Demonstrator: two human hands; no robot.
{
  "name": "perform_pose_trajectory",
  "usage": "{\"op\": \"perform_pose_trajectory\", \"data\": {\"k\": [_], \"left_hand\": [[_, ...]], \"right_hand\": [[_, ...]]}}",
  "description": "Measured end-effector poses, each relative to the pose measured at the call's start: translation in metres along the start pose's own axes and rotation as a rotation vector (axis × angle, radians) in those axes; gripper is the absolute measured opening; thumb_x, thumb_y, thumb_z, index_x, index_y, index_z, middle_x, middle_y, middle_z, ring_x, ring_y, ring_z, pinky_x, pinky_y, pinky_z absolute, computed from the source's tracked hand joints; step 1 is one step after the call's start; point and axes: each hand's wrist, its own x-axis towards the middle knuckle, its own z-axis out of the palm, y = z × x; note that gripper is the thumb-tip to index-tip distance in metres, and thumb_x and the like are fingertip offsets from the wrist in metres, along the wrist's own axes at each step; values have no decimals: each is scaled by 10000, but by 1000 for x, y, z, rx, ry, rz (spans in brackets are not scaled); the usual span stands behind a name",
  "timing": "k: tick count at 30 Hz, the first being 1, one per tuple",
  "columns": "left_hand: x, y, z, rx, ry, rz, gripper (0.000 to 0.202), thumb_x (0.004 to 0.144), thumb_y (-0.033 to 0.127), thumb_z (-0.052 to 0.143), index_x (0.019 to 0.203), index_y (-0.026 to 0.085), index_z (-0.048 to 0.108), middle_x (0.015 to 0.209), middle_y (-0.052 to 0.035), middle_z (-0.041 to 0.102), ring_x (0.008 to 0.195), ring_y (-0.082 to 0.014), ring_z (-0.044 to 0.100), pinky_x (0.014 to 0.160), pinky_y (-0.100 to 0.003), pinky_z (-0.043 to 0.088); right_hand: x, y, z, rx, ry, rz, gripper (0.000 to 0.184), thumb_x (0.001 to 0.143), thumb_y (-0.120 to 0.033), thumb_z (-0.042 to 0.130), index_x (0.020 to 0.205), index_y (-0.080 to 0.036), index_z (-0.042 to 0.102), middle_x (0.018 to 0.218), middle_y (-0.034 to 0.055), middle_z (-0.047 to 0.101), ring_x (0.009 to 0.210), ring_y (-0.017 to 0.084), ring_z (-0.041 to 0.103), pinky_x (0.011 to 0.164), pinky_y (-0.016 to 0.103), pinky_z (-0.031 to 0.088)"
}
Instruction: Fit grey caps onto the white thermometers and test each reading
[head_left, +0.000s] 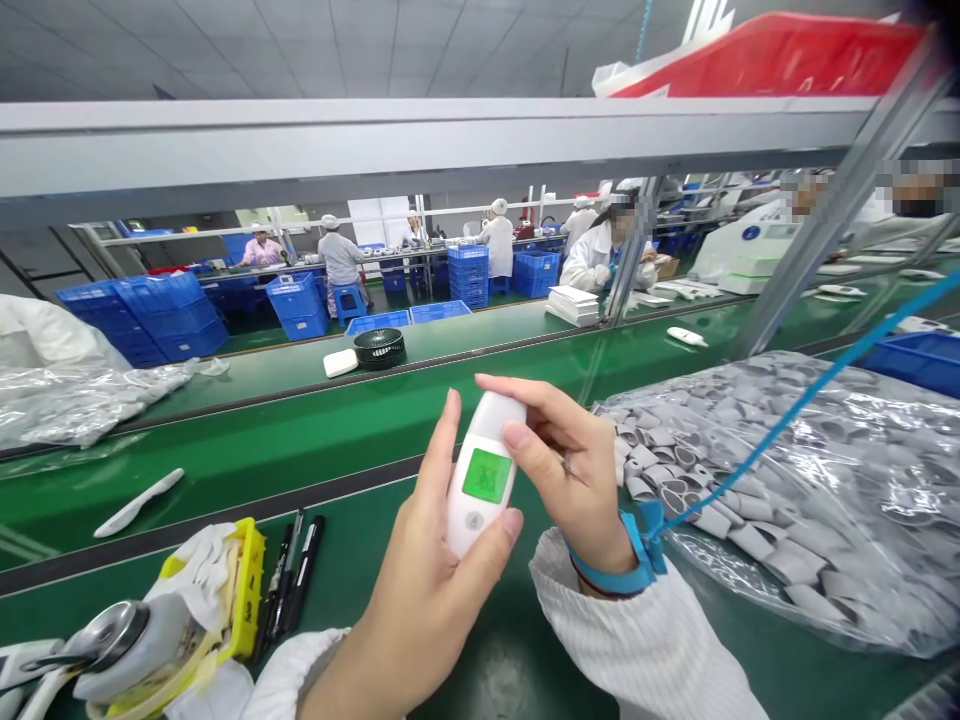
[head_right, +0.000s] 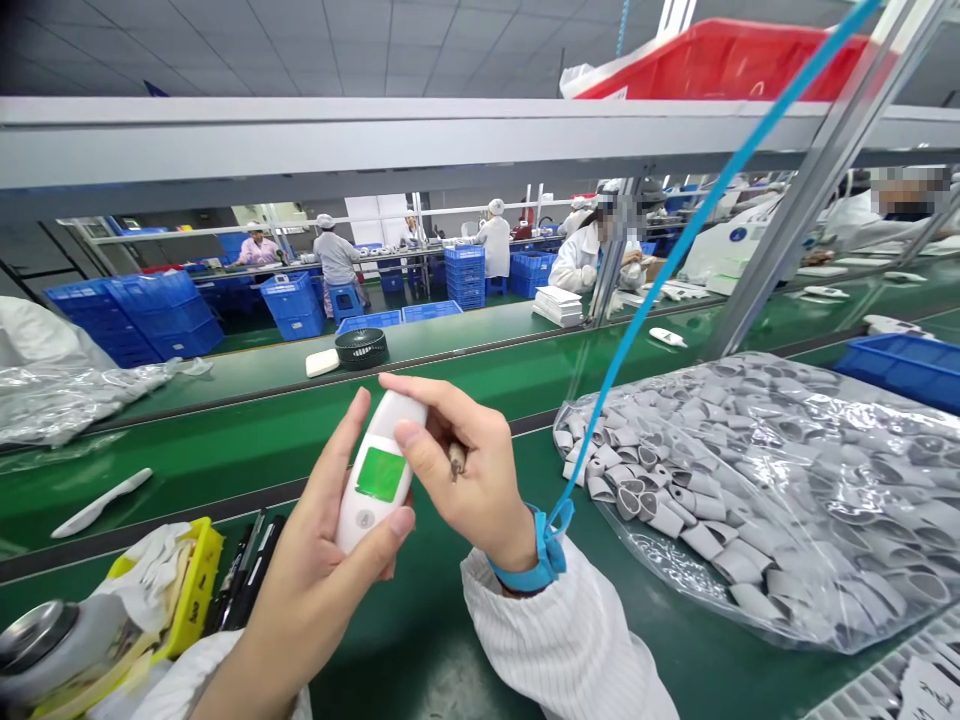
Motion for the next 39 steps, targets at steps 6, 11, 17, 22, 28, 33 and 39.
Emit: {"op": "perform_pose_trajectory", "data": {"k": [6,11,17,22,28,33,39], "left_hand": [[-2,8,-12,-212,-219,-72,643,1022,421,563,1580,537,266,1018,-8,670,737,-120,584,644,-202,505],[-1,8,-10,-270,-259,-89,643,1045,407,517,1599,506,206,1001,-7,669,732,-105,593,654,-194,495],[7,4,-1,53,-184,-57,356,993,456,584,1313,307,537,989,-17,626,817,-152,565,687,-248,470],[11,3,4,340,-81,-78,273,930,466,646,1018,232,537,739,46,529,618,-129,441,539,-245,354],[12,5,8,401,-43,-75,228,952,442,579,949,232,489,701,60,509,576,-127,446,514,-238,341],[11,6,6,425,-26,-44,224,942,423,585,888,234,477,679,66,504,570,-124,453,523,-238,343],[12,3,8,395,3,5,213,947,396,581,862,232,475,682,62,506,571,-122,442,530,-241,337]], "right_hand": [[0,0,-3,79,9,40,229,979,-343,623,1160,-255,732,728,-10,632,562,112,514,459,232,405],[6,2,-13,204,-77,91,210,949,-356,666,1124,-251,717,823,-3,664,623,108,573,514,218,476],[7,0,-15,181,-72,110,180,921,-253,670,1095,-253,717,805,-21,663,601,85,562,496,180,466],[9,-1,-12,101,-72,92,167,892,-227,677,1051,-238,727,802,-17,661,627,85,555,518,171,463],[9,2,-11,87,-85,114,177,897,-257,679,1067,-243,723,797,-17,656,614,92,545,501,183,448],[8,1,-10,82,-80,113,170,902,-263,676,1064,-241,722,792,-15,657,622,95,554,511,188,454],[9,2,-9,81,-78,122,188,903,-294,676,1074,-229,719,801,-2,668,626,108,565,509,205,463]]}}
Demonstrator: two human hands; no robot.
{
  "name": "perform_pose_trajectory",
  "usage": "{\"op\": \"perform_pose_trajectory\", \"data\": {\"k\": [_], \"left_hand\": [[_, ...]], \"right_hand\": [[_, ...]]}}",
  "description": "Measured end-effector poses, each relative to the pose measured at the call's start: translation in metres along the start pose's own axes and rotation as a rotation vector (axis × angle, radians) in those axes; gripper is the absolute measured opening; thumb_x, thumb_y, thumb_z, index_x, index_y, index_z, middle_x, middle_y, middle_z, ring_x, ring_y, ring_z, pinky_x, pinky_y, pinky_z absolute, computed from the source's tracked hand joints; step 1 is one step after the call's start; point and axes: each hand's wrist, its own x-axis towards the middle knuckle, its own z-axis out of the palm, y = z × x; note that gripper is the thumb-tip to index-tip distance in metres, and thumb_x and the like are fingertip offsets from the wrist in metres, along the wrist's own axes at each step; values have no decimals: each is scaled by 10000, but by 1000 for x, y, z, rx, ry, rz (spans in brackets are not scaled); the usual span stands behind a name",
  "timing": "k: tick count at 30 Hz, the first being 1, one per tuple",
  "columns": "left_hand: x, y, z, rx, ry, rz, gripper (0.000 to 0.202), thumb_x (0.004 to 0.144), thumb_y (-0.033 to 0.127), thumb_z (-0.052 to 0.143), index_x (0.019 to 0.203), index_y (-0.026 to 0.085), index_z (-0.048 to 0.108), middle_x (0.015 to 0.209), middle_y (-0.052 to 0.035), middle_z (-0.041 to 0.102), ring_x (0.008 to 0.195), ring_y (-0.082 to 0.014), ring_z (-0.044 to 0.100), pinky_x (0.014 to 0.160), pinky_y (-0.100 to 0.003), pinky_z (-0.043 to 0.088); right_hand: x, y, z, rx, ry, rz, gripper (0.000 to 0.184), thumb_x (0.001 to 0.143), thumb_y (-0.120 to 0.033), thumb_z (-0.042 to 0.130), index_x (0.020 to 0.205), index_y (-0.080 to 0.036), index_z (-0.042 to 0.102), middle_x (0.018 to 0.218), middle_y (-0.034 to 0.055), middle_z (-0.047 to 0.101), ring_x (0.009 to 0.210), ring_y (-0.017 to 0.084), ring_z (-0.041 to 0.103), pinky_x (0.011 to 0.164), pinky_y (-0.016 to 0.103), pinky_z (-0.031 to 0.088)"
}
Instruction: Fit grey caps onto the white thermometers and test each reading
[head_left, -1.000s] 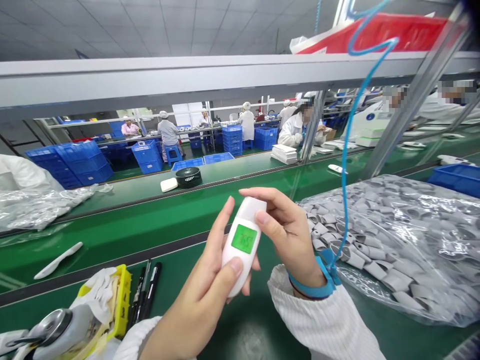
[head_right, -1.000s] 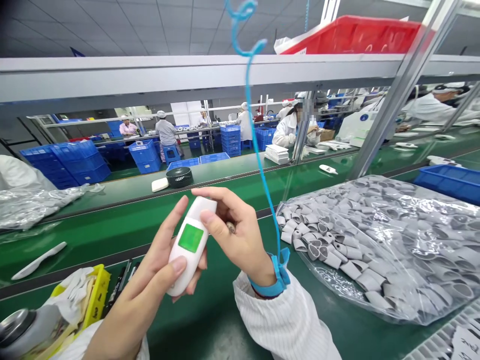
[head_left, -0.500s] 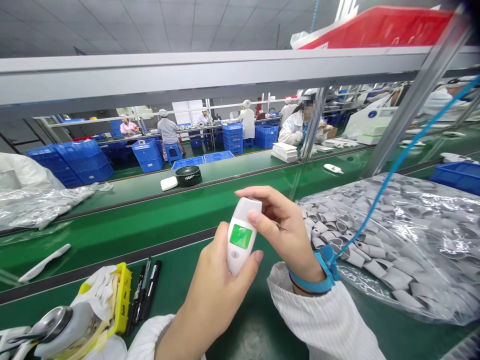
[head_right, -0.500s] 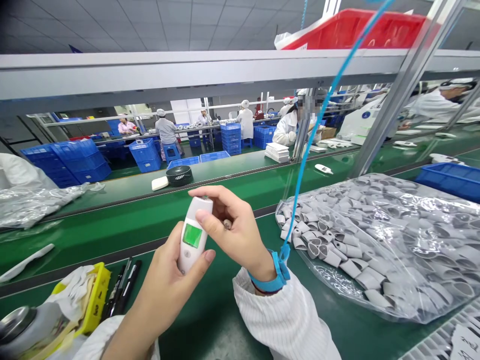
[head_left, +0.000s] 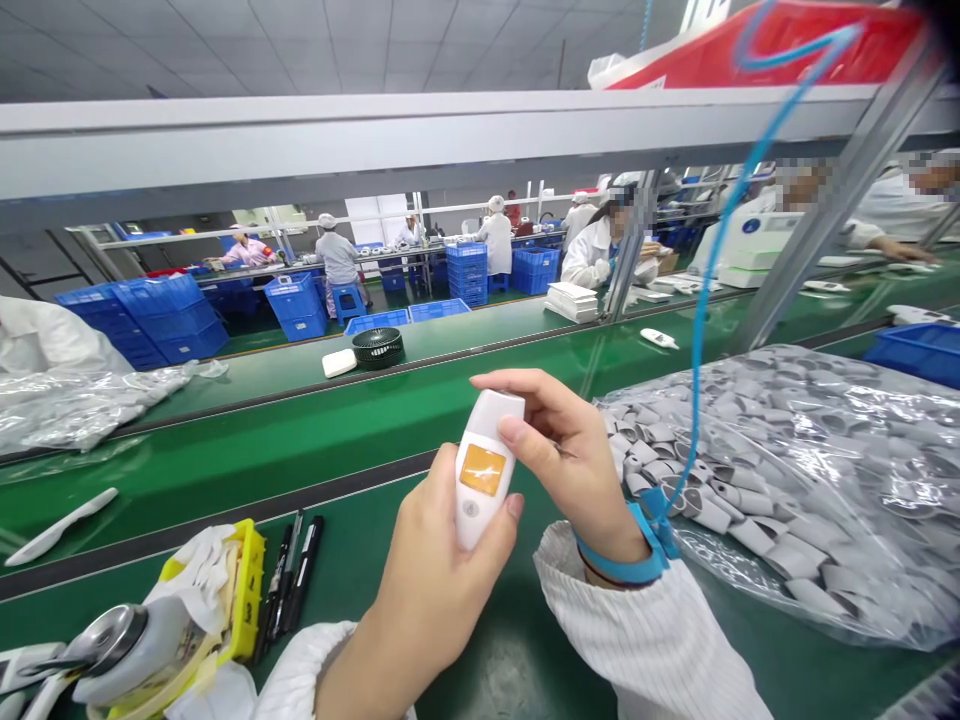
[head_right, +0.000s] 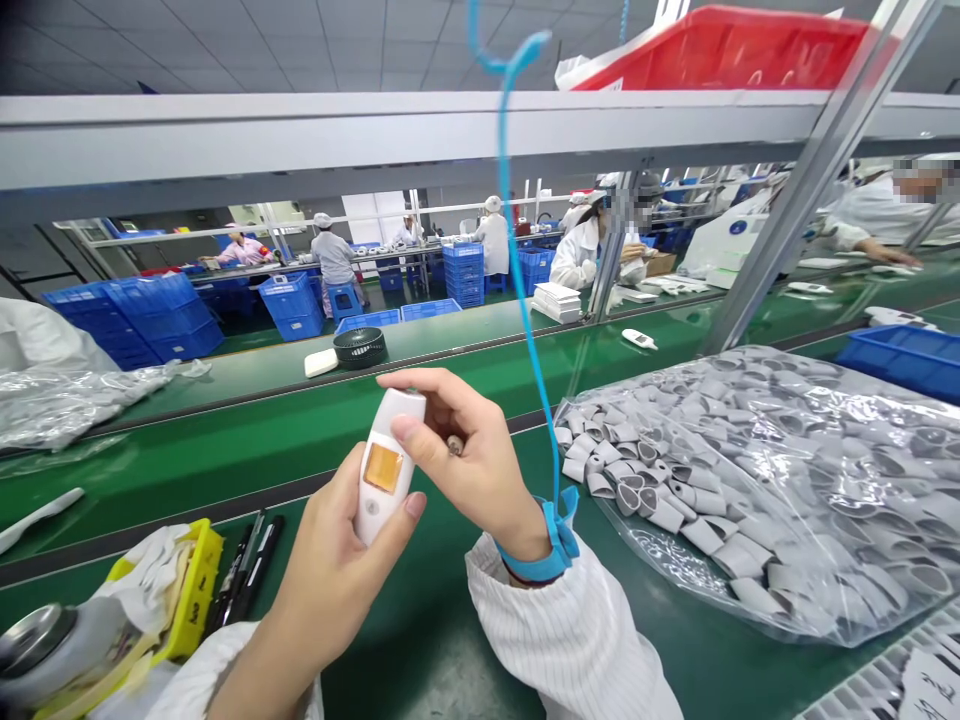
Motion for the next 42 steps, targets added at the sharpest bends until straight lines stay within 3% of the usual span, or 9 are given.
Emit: {"op": "perform_pose_trajectory", "data": {"k": [7,11,13,15,18,22,24,31,42], "left_hand": [[0,-3,3,-8,15,0,249,952,409,596,836,235,462,664,60,480,559,-127,424,528,-251,307],[3,-5,4,38,124,98,202,947,372,624,856,226,517,778,22,515,666,-148,482,597,-261,368],[5,-5,2,-53,214,127,204,936,355,655,1082,238,572,892,5,544,760,-159,523,674,-268,425],[9,-5,-1,-302,230,56,492,940,393,658,1370,274,451,906,16,543,720,-143,524,652,-260,454],[14,-5,-9,-684,117,-40,414,975,464,574,1280,191,511,823,16,563,577,-103,491,512,-226,434],[17,-7,-17,-811,-19,-20,380,1040,443,427,975,126,625,647,0,608,423,-75,481,421,-203,393],[17,-7,-17,-812,-21,3,374,1053,428,415,1025,125,632,592,10,608,428,-93,542,451,-206,446],[14,-5,-12,-783,172,101,429,1045,330,486,1451,218,404,978,-30,704,653,-116,670,598,-243,582],[9,-6,-12,-438,278,94,538,1034,441,513,1542,290,418,804,6,650,594,-123,572,510,-220,504]], "right_hand": [[1,0,0,-38,-4,22,233,911,-391,679,1082,-234,704,814,18,677,648,138,593,521,241,483],[0,2,-4,-49,-61,33,460,875,-571,709,1190,-241,662,858,27,652,664,145,572,531,256,467],[0,5,-8,-40,-148,22,674,832,-691,694,1324,-241,594,820,7,589,648,140,512,522,259,418],[-1,7,-12,-17,-182,14,658,900,-729,565,1343,-244,545,757,-24,496,618,134,436,528,267,375],[-1,6,-13,-102,-91,-36,302,1057,-477,390,1041,-235,571,751,-24,442,638,134,415,587,280,382],[0,-1,-9,-420,-87,-187,314,1046,-273,447,760,-202,554,828,28,480,772,159,518,676,297,448],[0,-2,-6,-503,-112,-243,319,1049,-288,474,758,-202,572,834,36,497,758,159,539,661,291,459],[-4,2,-3,-712,-215,-270,337,1066,-323,482,762,-198,558,668,-17,559,568,106,504,542,250,342],[-6,0,0,-829,-187,-325,355,1048,-319,520,730,-185,604,641,-13,572,545,101,500,527,249,323]]}}
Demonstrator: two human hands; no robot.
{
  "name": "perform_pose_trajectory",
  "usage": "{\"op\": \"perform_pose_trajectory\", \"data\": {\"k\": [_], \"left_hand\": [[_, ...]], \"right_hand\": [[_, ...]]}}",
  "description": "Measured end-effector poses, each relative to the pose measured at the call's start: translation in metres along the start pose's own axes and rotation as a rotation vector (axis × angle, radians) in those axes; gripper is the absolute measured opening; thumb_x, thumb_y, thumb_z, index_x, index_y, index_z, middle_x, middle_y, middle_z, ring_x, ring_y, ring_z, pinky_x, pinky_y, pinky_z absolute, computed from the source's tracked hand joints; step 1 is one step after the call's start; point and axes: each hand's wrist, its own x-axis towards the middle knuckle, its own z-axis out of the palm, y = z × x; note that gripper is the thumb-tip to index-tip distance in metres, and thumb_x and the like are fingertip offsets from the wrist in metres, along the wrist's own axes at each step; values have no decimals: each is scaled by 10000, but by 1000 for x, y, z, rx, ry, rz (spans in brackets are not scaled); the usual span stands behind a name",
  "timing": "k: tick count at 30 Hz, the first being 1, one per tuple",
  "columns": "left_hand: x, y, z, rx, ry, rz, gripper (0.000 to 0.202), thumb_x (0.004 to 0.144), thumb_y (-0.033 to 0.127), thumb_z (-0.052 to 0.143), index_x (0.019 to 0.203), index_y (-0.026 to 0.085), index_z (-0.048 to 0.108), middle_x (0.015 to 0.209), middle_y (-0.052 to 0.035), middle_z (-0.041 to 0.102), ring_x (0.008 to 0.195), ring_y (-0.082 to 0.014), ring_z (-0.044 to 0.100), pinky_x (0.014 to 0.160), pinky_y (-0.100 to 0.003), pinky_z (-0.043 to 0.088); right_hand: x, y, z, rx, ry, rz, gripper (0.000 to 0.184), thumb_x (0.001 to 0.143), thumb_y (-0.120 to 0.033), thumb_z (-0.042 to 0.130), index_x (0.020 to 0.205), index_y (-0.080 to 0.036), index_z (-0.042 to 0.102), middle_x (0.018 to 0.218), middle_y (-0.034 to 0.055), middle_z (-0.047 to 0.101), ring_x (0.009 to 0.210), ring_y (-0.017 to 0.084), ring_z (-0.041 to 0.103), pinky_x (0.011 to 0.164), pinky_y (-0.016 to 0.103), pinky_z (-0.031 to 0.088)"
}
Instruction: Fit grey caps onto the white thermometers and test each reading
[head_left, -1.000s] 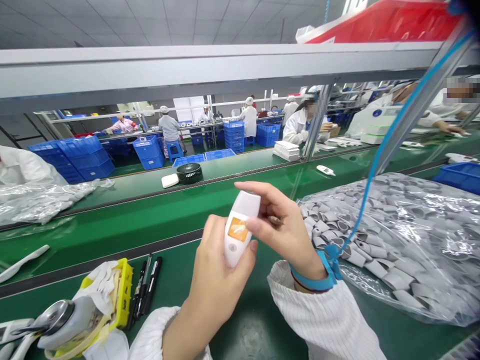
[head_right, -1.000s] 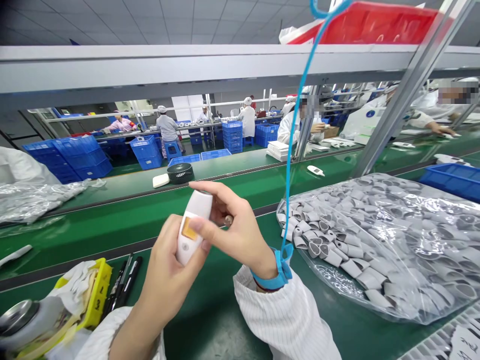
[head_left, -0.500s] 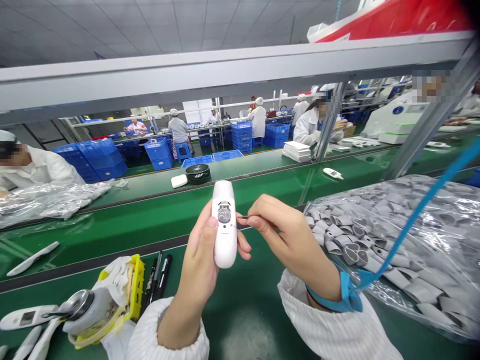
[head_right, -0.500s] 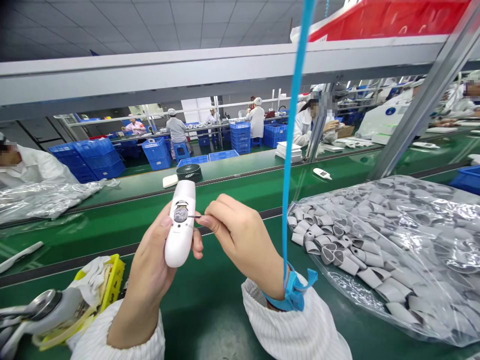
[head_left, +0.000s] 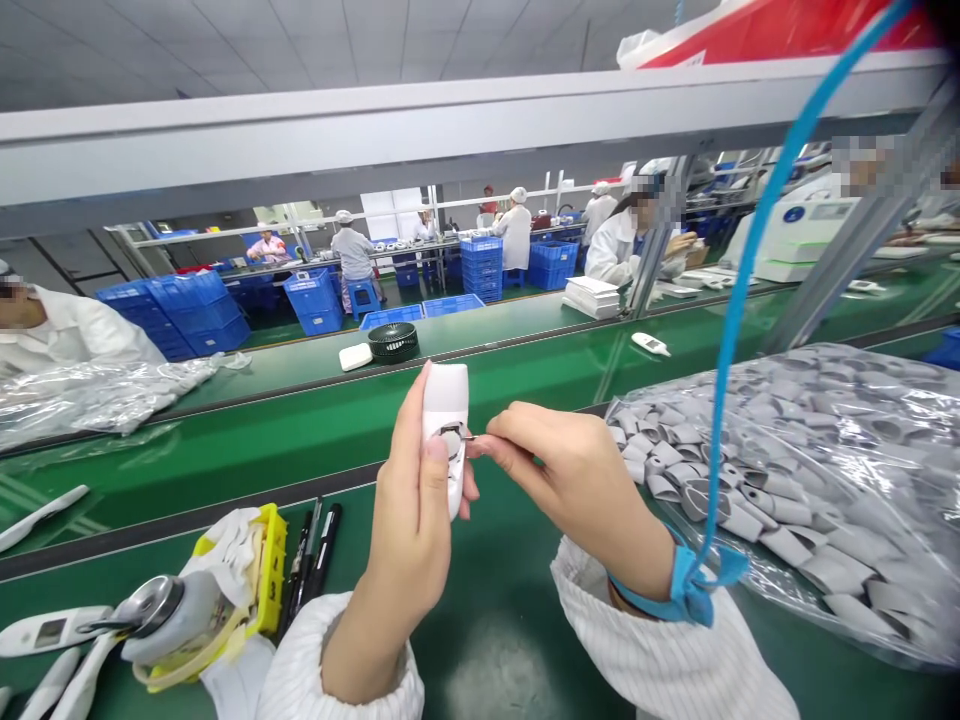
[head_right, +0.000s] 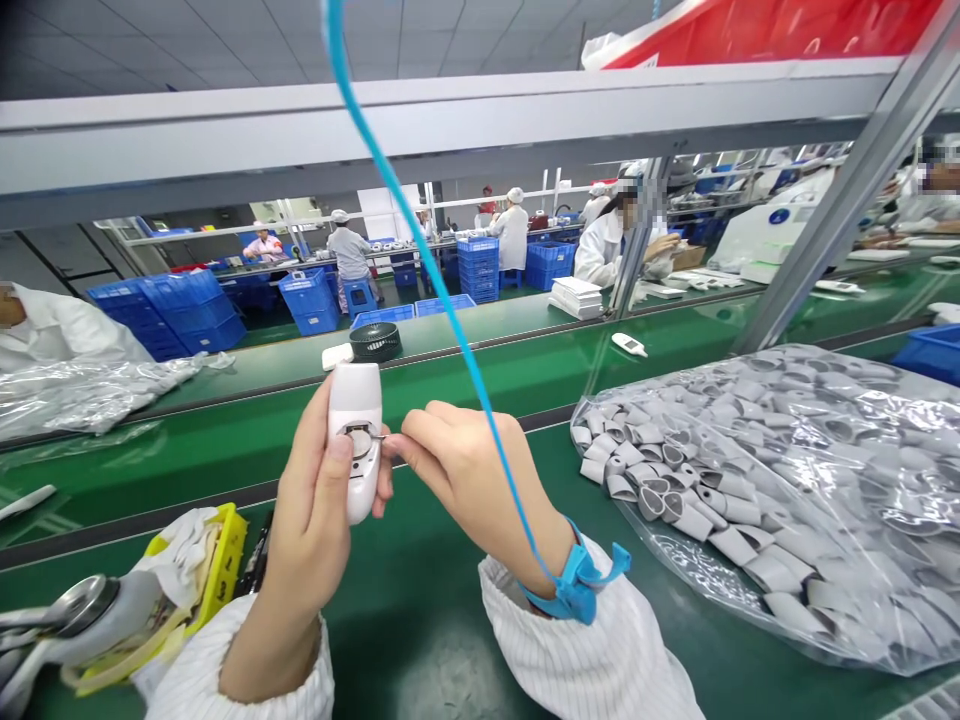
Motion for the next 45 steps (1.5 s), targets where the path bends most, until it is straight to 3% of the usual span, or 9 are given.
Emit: {"op": "perform_pose_trajectory", "data": {"k": [6,9,11,17,23,33,36,41,45], "left_hand": [[8,7,-11,-351,-179,-234,604,990,406,581,1522,173,414,729,0,651,447,-91,536,379,-168,424],[10,5,-12,-342,-203,-267,647,994,393,563,1578,210,350,622,23,631,438,-95,523,413,-166,426],[10,2,-12,-350,-283,-311,667,992,377,530,1598,190,325,545,39,588,412,-93,483,420,-173,411],[10,3,-13,-471,-428,-374,852,851,219,572,1630,169,228,757,5,650,485,-83,518,458,-184,436],[4,8,-15,-416,-399,-297,776,922,151,512,1635,200,208,705,25,618,575,-100,533,567,-200,482],[-3,9,-6,-169,-133,-157,705,932,160,540,1580,366,355,912,7,627,625,-102,504,557,-193,513],[-2,3,-5,-78,-136,-84,731,940,125,493,1604,362,301,909,8,633,627,-106,505,573,-197,530],[-7,-9,-5,68,-161,55,728,988,123,446,1612,437,241,1052,-2,657,645,-105,547,595,-215,546],[-9,-12,-2,261,-168,219,779,995,88,414,1625,460,148,1494,-7,553,1084,-177,683,954,-322,590]], "right_hand": [[3,-2,5,282,3,33,283,1023,-282,567,755,-198,600,680,-14,639,574,101,545,565,232,397],[4,0,6,183,96,-102,79,994,-234,601,970,-203,670,722,-4,663,615,125,585,575,244,432],[5,2,6,158,83,-228,149,1001,-162,559,1076,-210,678,722,-10,675,620,124,603,573,245,440],[2,0,5,323,183,-203,148,953,-78,609,936,-208,677,647,-37,658,565,104,610,549,234,447],[-6,-7,7,369,318,-60,136,920,-130,702,963,-258,706,741,-30,717,570,99,603,523,246,446],[-3,-16,16,-141,325,-381,75,972,-118,616,967,-150,684,562,-20,610,512,121,546,468,302,338],[-3,-19,21,80,292,-243,110,975,-115,608,895,-174,654,616,-22,637,519,103,569,493,254,411],[1,-19,23,705,153,378,261,832,-280,812,988,-233,608,575,-105,477,462,82,463,433,204,413],[10,-16,19,951,16,512,379,733,-457,868,798,-200,598,590,-91,350,520,78,362,442,211,380]]}}
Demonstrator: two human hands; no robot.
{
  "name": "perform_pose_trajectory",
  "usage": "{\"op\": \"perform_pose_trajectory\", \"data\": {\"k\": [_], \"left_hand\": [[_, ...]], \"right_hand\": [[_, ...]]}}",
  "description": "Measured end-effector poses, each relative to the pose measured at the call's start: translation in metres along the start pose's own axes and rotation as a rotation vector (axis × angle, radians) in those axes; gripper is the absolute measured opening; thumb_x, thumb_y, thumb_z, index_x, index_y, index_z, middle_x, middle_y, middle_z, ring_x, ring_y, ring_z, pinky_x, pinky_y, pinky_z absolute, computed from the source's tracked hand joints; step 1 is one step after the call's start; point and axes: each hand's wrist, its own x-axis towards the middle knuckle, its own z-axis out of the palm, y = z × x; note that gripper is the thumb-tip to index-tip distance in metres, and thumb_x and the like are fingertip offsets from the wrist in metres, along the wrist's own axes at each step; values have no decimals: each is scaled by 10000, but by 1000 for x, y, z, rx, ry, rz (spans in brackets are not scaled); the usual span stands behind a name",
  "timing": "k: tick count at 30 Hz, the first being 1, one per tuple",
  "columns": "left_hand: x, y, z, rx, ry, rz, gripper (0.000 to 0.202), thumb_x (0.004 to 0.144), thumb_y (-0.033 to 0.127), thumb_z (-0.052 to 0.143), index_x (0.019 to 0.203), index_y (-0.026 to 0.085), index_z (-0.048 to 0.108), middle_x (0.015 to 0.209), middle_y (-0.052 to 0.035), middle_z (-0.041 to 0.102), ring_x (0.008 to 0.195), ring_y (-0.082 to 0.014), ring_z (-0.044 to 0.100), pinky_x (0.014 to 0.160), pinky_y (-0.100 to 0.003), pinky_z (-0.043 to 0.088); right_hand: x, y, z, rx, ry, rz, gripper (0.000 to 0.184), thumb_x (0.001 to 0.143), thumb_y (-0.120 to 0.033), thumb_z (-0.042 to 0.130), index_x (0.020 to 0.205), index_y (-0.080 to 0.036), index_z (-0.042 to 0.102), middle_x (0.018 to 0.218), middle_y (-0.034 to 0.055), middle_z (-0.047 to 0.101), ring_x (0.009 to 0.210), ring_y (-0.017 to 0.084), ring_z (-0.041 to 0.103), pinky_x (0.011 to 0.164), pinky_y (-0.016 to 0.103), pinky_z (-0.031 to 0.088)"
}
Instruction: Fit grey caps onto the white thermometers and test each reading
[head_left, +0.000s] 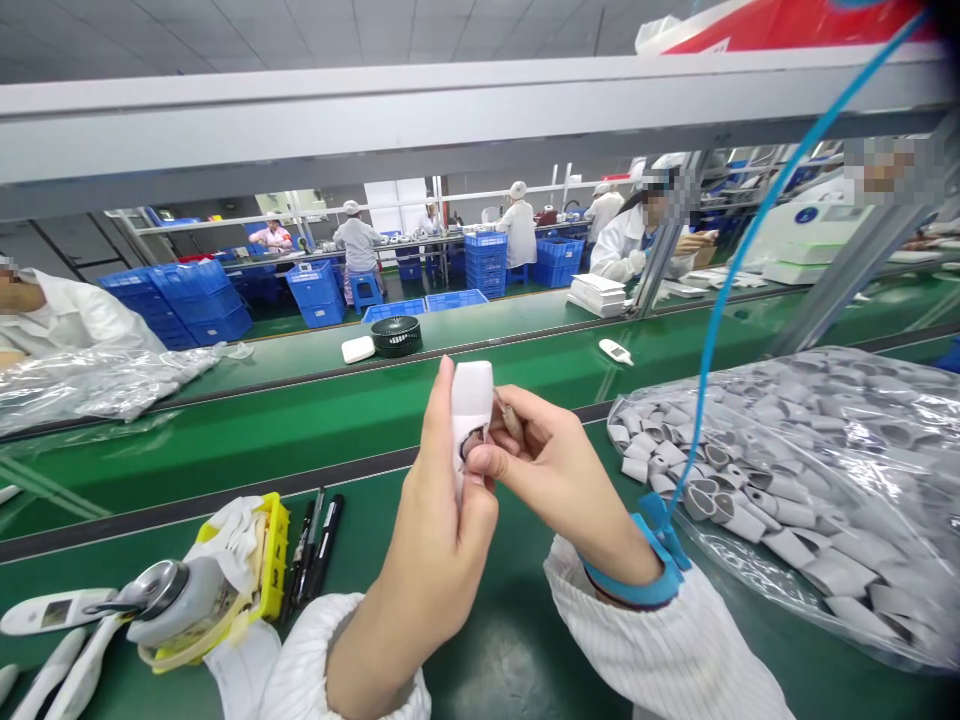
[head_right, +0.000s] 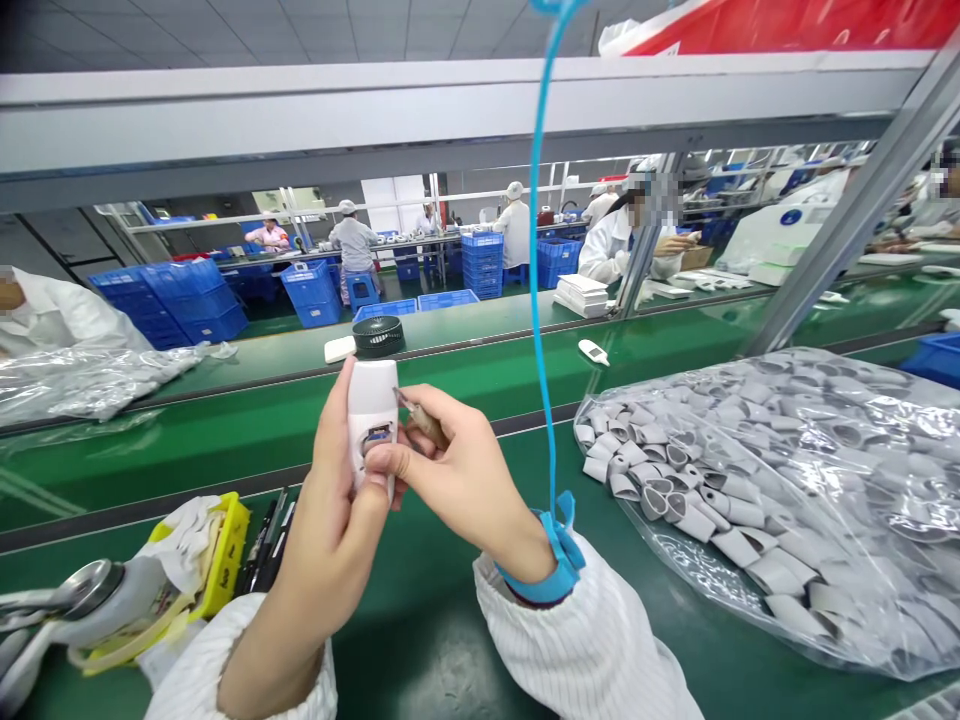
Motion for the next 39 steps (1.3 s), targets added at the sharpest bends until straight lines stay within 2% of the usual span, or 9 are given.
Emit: {"op": "perform_pose_trajectory", "data": {"k": [3,7,13,18,21,24,27,32,39], "left_hand": [[3,-1,2,84,-19,86,819,968,38,404,1629,436,130,1593,5,478,1314,-202,608,1085,-347,534],[7,-4,3,85,-26,80,807,962,26,377,1632,395,124,1536,-10,554,1273,-192,647,1054,-340,560],[12,-11,3,133,11,48,767,964,62,383,1644,321,140,1538,-58,550,1251,-195,657,1016,-328,570],[13,-18,4,143,22,33,754,950,70,385,1641,278,165,1571,-99,492,1292,-212,621,1046,-345,538],[12,-17,6,81,44,-21,715,967,112,415,1625,303,205,1505,-100,529,1176,-210,655,952,-329,567],[13,-12,7,-132,40,-147,664,987,153,433,1595,348,251,1210,-56,634,853,-151,647,713,-258,573],[17,-6,3,-396,24,-232,675,953,106,420,1570,336,269,965,-8,600,668,-110,553,581,-213,517],[21,-4,-2,-558,42,-245,692,902,81,439,1539,307,286,942,-12,611,649,-101,546,561,-203,498],[20,-9,-5,-503,23,-279,715,927,124,442,1576,355,253,982,-10,598,694,-111,565,612,-224,511]], "right_hand": [[2,-3,0,21,37,20,508,686,-479,890,637,-201,468,599,-88,292,549,69,302,450,204,337],[1,-2,5,8,86,23,428,720,-483,852,703,-202,529,583,-97,276,527,73,291,446,216,313],[3,6,11,-40,147,-1,176,771,-319,721,785,-181,611,578,-99,269,516,77,283,456,222,297],[6,12,11,-68,182,33,164,764,-316,695,805,-176,618,575,-97,278,527,83,303,473,226,333],[9,13,5,-7,104,74,256,733,-362,778,796,-186,604,582,-103,262,522,83,306,464,230,365],[11,12,-6,90,-24,133,415,678,-452,864,892,-191,621,609,-105,278,516,92,354,468,253,422],[10,10,-17,46,21,79,439,791,-522,780,1018,-169,655,649,-77,375,579,110,425,547,266,436],[11,11,-24,-77,240,-59,367,943,-488,619,1044,-141,683,654,-56,405,576,94,355,506,246,290],[12,13,-26,-31,197,-34,402,951,-542,599,1027,-151,649,632,-60,427,527,87,390,459,233,254]]}}
